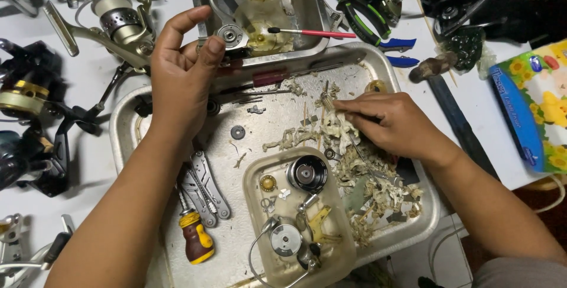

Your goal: Disassembling, cleaning, and reassembling the internal components of a spinning fishing reel on a maintenance tray.

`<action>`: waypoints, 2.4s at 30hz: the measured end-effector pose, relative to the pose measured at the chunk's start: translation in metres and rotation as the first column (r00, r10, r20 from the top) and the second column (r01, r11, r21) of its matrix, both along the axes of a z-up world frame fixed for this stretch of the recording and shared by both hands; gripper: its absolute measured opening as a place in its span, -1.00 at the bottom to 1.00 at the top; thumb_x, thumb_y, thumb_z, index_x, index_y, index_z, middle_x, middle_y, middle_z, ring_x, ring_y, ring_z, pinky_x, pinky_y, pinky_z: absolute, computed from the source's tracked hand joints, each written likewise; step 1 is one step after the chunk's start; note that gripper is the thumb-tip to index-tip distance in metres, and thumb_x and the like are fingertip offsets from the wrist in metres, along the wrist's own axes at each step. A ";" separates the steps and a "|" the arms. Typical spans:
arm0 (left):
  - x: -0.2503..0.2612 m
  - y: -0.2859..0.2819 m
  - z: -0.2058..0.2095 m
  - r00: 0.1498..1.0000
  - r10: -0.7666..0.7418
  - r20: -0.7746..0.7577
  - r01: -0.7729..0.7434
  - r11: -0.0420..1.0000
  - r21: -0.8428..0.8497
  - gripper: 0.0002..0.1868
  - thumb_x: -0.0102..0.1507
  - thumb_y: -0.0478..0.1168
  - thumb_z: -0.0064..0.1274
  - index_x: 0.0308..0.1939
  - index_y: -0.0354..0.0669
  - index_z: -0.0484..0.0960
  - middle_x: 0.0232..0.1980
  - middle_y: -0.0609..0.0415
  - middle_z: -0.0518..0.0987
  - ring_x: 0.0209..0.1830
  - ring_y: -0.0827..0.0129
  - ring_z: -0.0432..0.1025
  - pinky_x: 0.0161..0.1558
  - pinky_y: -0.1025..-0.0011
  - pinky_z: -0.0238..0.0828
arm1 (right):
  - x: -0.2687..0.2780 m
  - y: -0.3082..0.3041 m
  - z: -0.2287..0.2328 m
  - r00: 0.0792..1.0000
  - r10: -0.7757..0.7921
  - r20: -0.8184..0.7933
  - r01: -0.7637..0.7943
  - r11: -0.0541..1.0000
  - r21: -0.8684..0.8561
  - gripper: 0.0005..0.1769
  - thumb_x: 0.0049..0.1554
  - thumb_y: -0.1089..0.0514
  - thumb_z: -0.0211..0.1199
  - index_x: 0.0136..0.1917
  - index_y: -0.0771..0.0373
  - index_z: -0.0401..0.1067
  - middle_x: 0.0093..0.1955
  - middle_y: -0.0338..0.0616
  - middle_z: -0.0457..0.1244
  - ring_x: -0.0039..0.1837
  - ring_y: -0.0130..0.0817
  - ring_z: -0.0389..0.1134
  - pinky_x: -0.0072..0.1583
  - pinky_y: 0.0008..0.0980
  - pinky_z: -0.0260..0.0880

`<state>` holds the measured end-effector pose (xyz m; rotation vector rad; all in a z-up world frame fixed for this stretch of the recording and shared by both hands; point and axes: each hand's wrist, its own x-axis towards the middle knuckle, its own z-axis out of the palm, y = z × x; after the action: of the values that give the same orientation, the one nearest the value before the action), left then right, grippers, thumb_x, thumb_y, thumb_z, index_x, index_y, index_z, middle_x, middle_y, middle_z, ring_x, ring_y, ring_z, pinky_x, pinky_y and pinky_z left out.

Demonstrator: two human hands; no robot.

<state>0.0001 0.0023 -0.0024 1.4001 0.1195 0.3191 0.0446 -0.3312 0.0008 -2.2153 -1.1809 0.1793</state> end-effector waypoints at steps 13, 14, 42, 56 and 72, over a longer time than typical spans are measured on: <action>0.001 -0.001 0.000 1.000 -0.003 -0.011 0.003 1.000 0.000 -0.43 0.25 0.06 0.24 0.26 0.01 0.46 -0.37 0.34 0.50 -0.49 0.76 0.19 -0.42 0.76 0.04 | -0.007 0.002 0.003 0.986 -0.125 -0.109 0.134 0.988 0.077 -0.75 0.14 0.23 0.36 0.12 0.20 0.60 0.03 -0.07 0.48 -0.04 -0.35 0.54 0.13 -0.41 0.55; 0.001 -0.001 -0.001 1.000 0.000 -0.007 0.000 1.000 -0.001 -0.43 0.25 0.06 0.24 0.27 -0.01 0.46 -0.35 0.31 0.53 -0.44 0.74 0.25 -0.37 0.75 0.10 | -0.006 0.001 0.003 0.980 -0.145 -0.133 0.152 0.987 0.048 -0.71 0.16 0.25 0.33 0.17 0.17 0.57 0.09 -0.09 0.47 0.04 -0.34 0.53 0.20 -0.40 0.53; -0.001 0.002 0.001 0.999 0.004 -0.038 -0.003 0.999 0.033 -0.37 0.23 0.15 0.22 0.28 0.02 0.43 -0.44 0.39 0.42 -0.55 0.76 0.06 -0.49 0.73 -0.13 | -0.009 -0.001 -0.006 0.891 -0.300 -0.342 0.319 0.948 -0.001 -0.89 0.06 0.14 0.47 -0.12 0.17 0.64 -0.22 -0.28 0.48 -0.26 -0.60 0.40 -0.18 -0.62 0.41; 0.000 0.003 0.000 1.000 -0.002 -0.019 0.002 1.000 0.005 -0.36 0.23 0.15 0.22 0.28 0.01 0.42 -0.54 0.44 0.30 -0.61 0.75 -0.01 -0.53 0.69 -0.21 | -0.010 0.002 -0.004 0.978 -0.180 -0.108 0.185 0.982 0.039 -0.88 0.10 0.21 0.38 -0.05 0.17 0.63 -0.10 -0.25 0.49 -0.06 -0.45 0.51 0.10 -0.45 0.52; 0.001 -0.001 0.007 0.998 0.006 -0.060 -0.007 1.000 -0.018 -0.31 0.16 0.14 0.22 0.28 -0.04 0.43 -0.32 0.22 0.54 -0.36 0.60 0.41 -0.20 0.54 0.64 | -0.003 -0.005 -0.004 0.982 -0.157 -0.105 0.130 0.966 -0.222 -0.87 0.11 0.09 0.34 -0.08 0.12 0.60 -0.03 -0.23 0.38 0.12 -0.30 0.36 0.18 -0.23 0.35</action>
<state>0.0006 0.0013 0.0045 1.3917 0.1756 0.2811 0.0418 -0.3363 -0.0037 -2.4288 -0.9691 0.3918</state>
